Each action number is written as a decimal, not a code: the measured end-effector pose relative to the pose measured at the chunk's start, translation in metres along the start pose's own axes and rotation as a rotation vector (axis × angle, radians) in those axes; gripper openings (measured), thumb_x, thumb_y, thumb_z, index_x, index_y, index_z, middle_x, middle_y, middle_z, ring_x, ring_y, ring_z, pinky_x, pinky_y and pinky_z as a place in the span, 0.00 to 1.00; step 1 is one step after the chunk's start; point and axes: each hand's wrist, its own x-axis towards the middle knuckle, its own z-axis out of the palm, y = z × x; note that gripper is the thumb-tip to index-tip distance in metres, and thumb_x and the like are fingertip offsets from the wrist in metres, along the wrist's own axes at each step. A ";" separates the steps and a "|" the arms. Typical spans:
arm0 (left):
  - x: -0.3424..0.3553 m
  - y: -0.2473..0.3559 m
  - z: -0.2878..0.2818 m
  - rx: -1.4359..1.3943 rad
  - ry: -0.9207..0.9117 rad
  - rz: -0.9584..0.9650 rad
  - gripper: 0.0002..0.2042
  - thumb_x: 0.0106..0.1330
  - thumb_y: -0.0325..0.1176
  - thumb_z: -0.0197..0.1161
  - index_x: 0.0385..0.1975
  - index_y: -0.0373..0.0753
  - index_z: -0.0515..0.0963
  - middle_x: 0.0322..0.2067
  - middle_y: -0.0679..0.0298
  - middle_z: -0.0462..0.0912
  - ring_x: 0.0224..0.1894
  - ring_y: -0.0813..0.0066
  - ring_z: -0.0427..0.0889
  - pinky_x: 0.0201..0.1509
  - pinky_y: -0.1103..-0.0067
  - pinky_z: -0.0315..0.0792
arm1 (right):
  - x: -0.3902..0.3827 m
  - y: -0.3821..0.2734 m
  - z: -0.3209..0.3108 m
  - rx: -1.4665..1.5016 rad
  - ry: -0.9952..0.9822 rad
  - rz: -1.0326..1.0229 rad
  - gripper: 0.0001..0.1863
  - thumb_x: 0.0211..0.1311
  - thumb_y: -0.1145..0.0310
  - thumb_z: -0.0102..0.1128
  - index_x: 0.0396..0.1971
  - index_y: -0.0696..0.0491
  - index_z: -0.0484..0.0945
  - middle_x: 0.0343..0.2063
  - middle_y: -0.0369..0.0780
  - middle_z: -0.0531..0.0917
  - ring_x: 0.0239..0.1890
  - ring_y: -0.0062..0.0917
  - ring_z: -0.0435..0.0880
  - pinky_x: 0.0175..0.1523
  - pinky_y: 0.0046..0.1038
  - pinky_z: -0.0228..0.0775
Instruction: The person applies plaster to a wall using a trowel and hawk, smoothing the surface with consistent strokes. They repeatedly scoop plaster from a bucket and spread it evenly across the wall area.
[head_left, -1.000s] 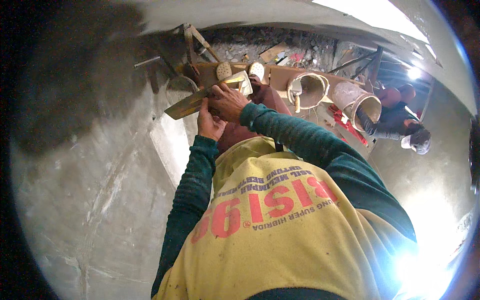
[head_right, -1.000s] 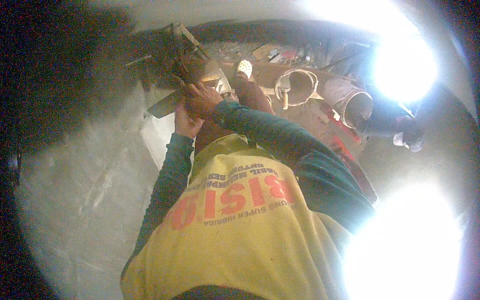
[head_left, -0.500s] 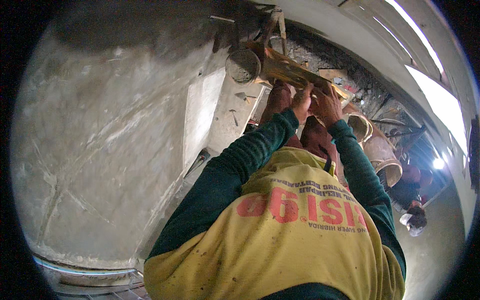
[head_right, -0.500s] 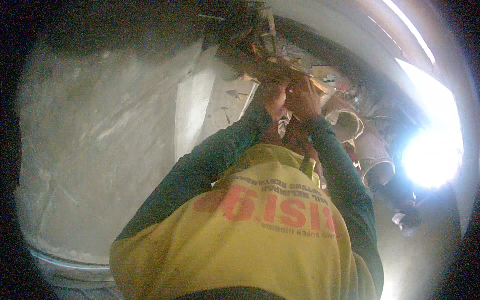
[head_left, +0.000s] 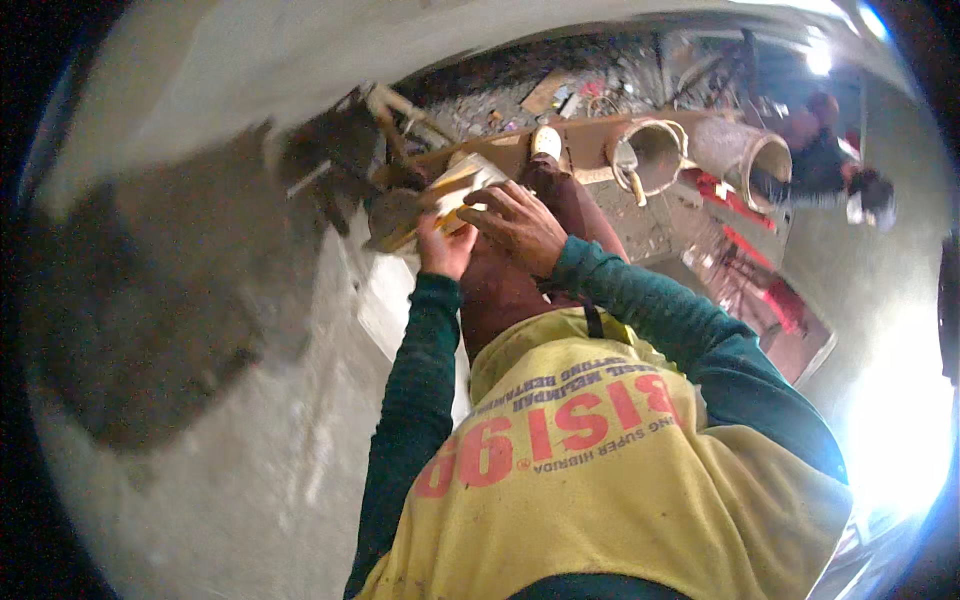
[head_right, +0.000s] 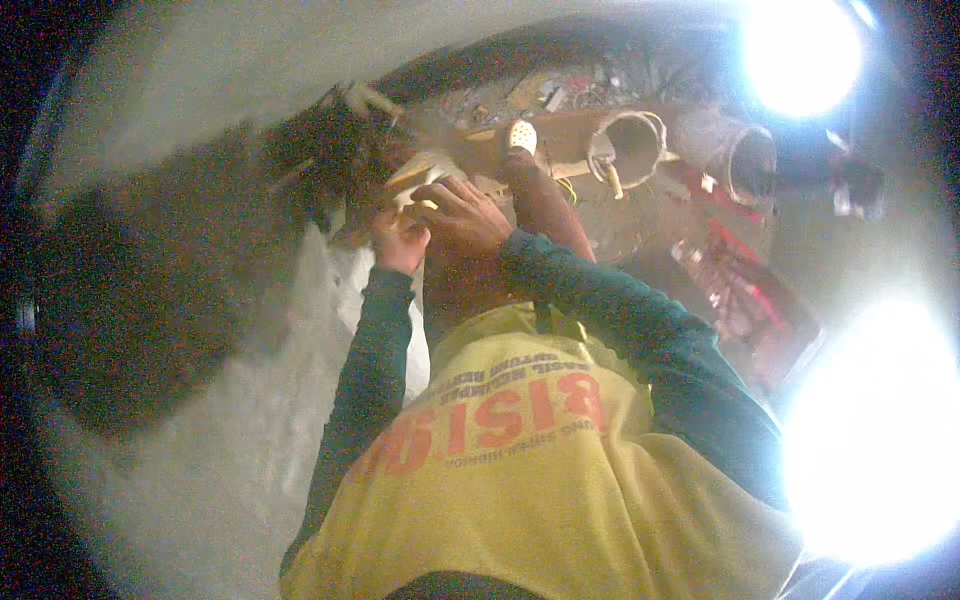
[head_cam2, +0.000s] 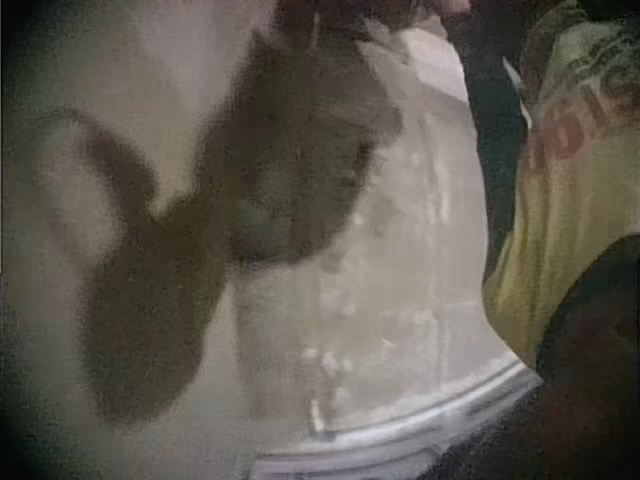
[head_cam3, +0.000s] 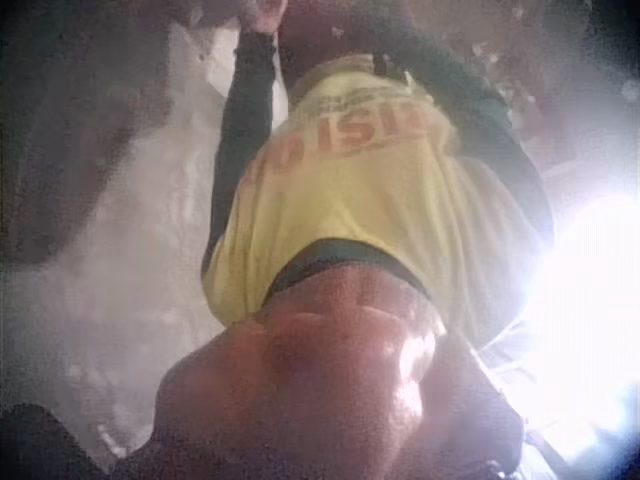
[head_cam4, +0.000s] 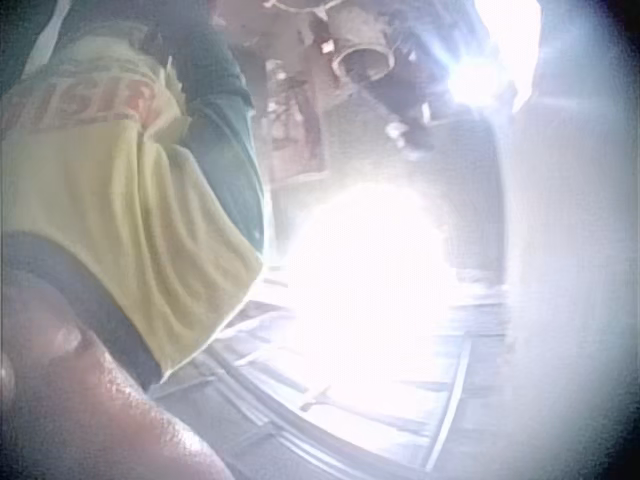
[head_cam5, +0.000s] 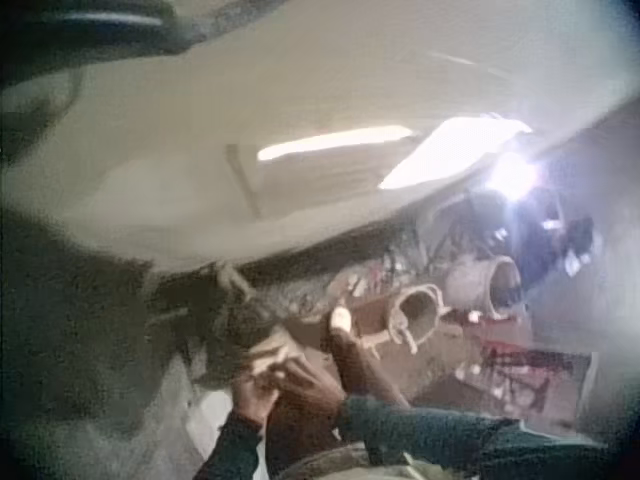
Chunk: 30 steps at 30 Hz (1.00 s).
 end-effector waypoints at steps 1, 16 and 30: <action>0.012 0.008 -0.027 -0.008 0.076 -0.037 0.16 0.68 0.39 0.57 0.50 0.37 0.75 0.46 0.56 0.80 0.51 0.59 0.80 0.57 0.62 0.77 | -0.011 0.008 -0.002 0.030 0.082 0.055 0.25 0.52 0.68 0.63 0.55 0.45 0.77 0.53 0.41 0.76 0.58 0.40 0.74 0.60 0.43 0.71; 0.121 -0.036 0.141 0.529 0.011 -0.395 0.13 0.64 0.43 0.63 0.40 0.40 0.79 0.36 0.62 0.83 0.37 0.67 0.80 0.40 0.74 0.78 | -0.326 0.388 0.051 -0.029 0.028 1.652 0.19 0.64 0.63 0.52 0.54 0.47 0.79 0.56 0.45 0.77 0.61 0.47 0.74 0.63 0.46 0.69; 0.406 -0.306 0.208 0.952 -0.211 -0.372 0.21 0.67 0.51 0.50 0.39 0.35 0.74 0.64 0.40 0.66 0.69 0.43 0.63 0.75 0.52 0.54 | -0.355 0.562 0.118 -0.180 -0.227 1.587 0.18 0.60 0.59 0.58 0.48 0.48 0.82 0.48 0.43 0.82 0.55 0.39 0.76 0.58 0.42 0.65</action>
